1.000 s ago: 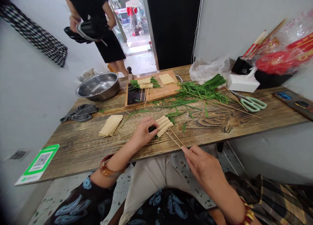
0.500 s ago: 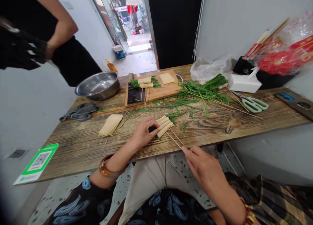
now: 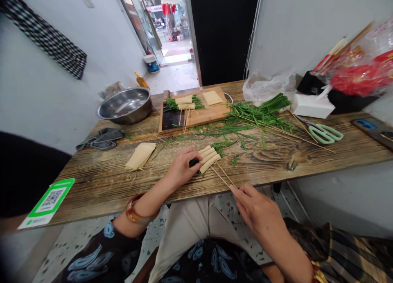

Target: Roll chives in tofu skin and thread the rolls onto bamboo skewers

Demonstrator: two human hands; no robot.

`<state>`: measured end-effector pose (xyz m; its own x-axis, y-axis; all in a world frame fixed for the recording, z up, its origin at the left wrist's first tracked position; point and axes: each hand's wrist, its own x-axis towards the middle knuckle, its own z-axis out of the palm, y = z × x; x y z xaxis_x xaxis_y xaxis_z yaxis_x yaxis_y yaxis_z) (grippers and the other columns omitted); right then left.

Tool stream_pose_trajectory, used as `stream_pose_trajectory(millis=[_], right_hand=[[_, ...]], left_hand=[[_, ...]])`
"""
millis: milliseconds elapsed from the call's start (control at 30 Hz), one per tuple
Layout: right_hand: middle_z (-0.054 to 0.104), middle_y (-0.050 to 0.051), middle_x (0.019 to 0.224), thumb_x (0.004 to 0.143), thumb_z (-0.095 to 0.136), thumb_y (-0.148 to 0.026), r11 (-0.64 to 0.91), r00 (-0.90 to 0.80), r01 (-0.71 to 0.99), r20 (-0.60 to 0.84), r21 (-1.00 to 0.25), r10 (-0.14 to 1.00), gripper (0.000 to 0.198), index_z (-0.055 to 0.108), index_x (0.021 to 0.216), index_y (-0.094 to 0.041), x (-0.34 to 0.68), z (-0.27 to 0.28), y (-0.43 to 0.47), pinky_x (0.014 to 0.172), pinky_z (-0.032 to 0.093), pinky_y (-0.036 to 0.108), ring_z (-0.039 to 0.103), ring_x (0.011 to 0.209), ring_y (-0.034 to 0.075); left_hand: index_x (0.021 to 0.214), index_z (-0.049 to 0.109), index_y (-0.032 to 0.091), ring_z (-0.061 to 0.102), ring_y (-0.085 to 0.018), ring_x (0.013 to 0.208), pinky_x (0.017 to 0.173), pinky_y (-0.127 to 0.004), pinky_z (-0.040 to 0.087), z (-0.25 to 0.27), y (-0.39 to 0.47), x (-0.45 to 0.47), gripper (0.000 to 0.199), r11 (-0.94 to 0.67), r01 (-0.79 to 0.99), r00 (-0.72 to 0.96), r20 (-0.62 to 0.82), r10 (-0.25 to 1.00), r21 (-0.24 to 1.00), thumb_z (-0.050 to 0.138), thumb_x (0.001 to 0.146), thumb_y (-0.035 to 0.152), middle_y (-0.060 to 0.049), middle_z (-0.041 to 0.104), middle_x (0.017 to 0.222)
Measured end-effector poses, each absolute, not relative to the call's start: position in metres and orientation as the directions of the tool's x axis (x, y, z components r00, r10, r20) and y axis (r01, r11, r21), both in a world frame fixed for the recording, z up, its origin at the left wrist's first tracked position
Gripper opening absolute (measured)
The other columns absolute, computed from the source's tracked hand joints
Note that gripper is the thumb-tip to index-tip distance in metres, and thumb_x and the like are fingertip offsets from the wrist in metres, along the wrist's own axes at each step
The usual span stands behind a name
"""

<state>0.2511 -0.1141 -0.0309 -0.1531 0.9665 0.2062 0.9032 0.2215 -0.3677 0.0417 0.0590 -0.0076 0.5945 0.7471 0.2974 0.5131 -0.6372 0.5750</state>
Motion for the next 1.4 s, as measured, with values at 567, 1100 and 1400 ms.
stream_pose_trajectory(millis=[567, 1100, 1400], right_hand=[[0.058, 0.002, 0.073, 0.093, 0.037, -0.017, 0.318, -0.289, 0.939, 0.201, -0.131, 0.936, 0.029, 0.063, 0.106, -0.019, 0.248, -0.007, -0.097, 0.055, 0.046, 0.026, 0.059, 0.06, 0.014], [0.061, 0.002, 0.072, 0.084, 0.045, -0.009, 0.36, -0.34, 0.931, 0.213, -0.065, 0.916, 0.022, 0.064, 0.091, -0.017, 0.242, 0.009, -0.081, 0.057, 0.041, 0.026, 0.06, 0.062, 0.015], [0.06, 0.001, 0.067, 0.078, 0.05, -0.006, 0.368, -0.355, 0.926, 0.133, -0.09, 0.925, 0.017, 0.061, 0.074, -0.019, 0.241, 0.022, -0.072, 0.055, 0.035, 0.026, 0.059, 0.058, 0.014]], left_hand=[[0.07, 0.06, 0.017, 0.053, -0.017, 0.08, 0.075, -0.031, 0.041, -0.008, 0.059, 0.041, 0.01, -0.674, 0.489, 0.636, 0.302, 0.71, 0.554, 0.06, 0.077, 0.009, -0.003, 0.059, 0.078], [0.071, 0.059, 0.017, 0.054, -0.017, 0.08, 0.076, -0.031, 0.041, -0.006, 0.059, 0.042, 0.01, -0.682, 0.494, 0.648, 0.295, 0.702, 0.539, 0.06, 0.079, 0.011, -0.003, 0.059, 0.078], [0.071, 0.059, 0.017, 0.054, -0.016, 0.079, 0.076, -0.031, 0.041, -0.007, 0.059, 0.041, 0.01, -0.686, 0.478, 0.654, 0.298, 0.695, 0.549, 0.06, 0.079, 0.01, -0.002, 0.059, 0.078]])
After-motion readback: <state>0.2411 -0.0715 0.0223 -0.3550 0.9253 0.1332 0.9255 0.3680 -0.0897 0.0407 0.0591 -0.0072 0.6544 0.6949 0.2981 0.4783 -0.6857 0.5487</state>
